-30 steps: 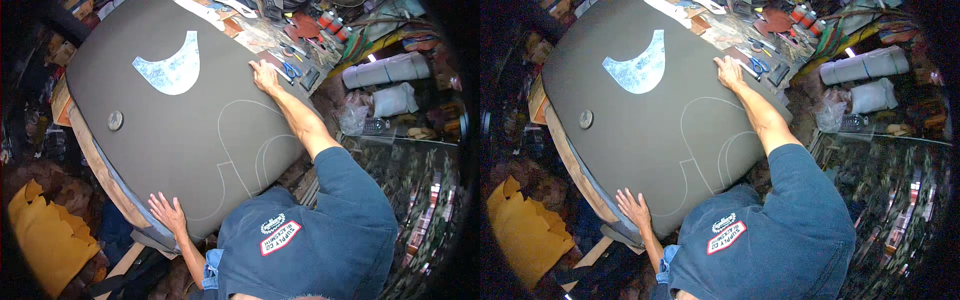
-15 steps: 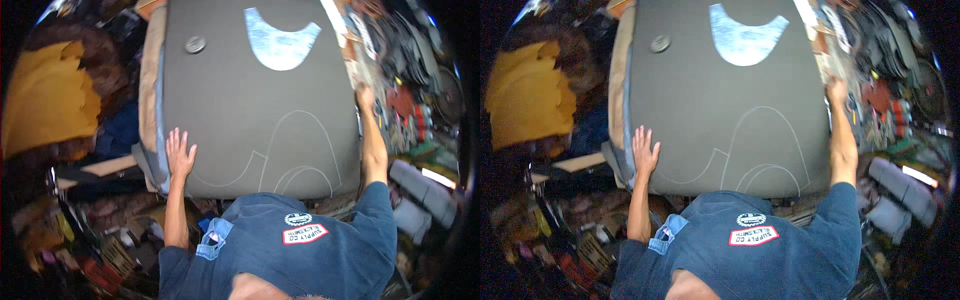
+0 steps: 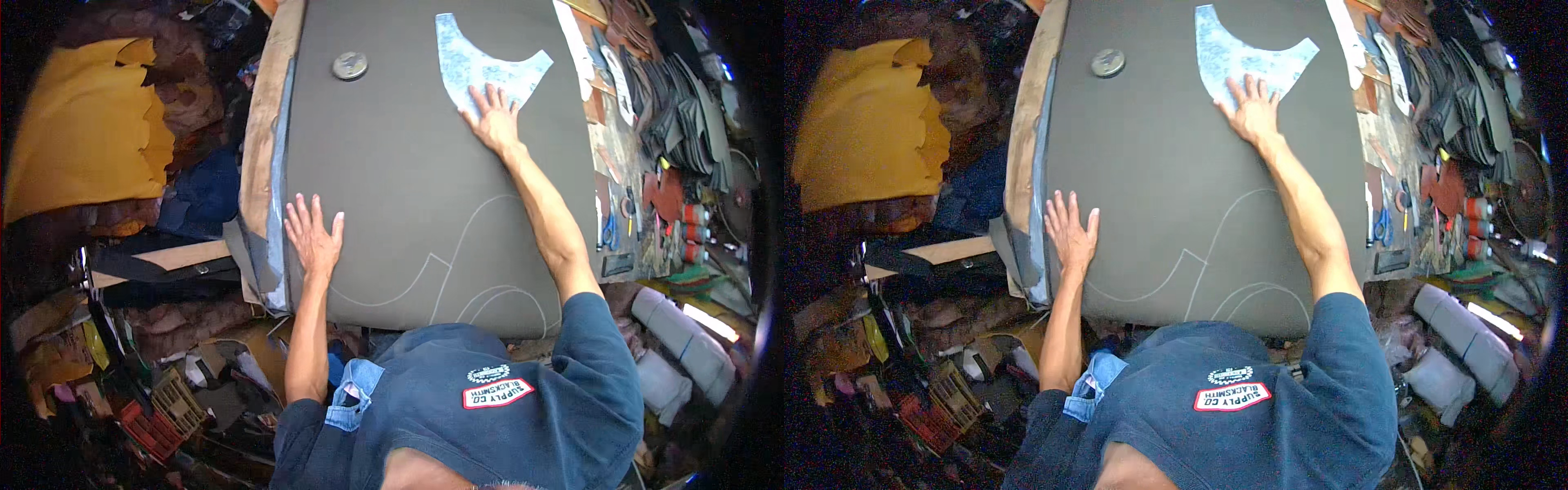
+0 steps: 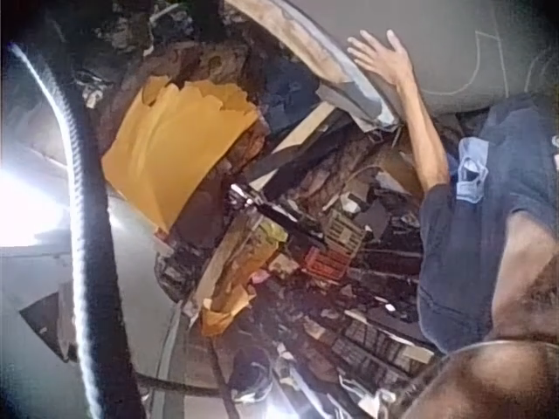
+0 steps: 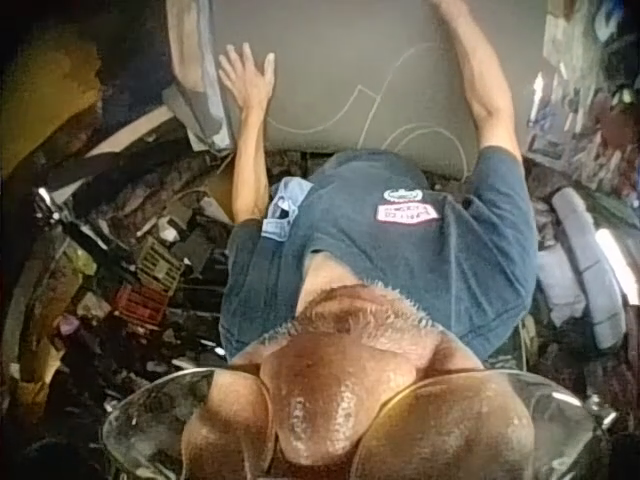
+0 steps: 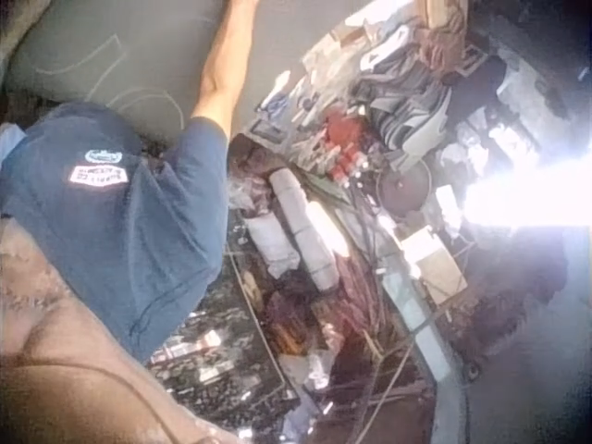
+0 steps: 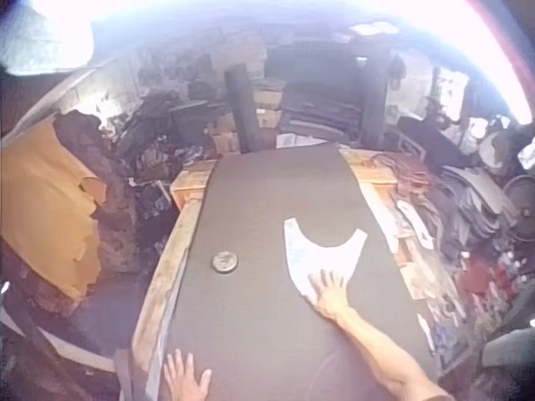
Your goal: Tracing various metal shoe patterns onto a large sheet of material using a marking pen.
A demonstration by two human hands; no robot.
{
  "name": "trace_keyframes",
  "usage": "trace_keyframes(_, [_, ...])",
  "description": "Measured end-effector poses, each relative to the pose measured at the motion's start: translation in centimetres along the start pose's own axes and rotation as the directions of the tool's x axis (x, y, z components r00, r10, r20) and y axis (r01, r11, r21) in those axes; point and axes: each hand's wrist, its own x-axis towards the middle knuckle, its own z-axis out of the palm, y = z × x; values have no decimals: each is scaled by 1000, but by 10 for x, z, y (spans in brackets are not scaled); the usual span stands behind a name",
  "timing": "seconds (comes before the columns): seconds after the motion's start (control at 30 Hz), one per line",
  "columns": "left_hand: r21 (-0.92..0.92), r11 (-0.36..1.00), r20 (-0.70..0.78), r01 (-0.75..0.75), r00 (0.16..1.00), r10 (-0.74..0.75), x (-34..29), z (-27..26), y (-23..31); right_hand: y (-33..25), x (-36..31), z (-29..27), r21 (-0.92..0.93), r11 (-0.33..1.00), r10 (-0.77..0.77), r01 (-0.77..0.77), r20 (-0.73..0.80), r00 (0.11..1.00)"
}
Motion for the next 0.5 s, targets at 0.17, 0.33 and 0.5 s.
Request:
trace_keyframes(0.17, [-50,999,-31,-6,1000,4,0,0,-3,21,47,11,-13,1000,-1,1,-19,1000])
trace_keyframes(0.33, [-57,998,-50,23,998,-25,0,1,-4,60,59,8,-102,942,329,-319,100,939])
trace_keyframes(0.5, [-73,995,-54,63,996,-67,-3,1,-1,91,41,-7,25,798,598,-602,76,798])
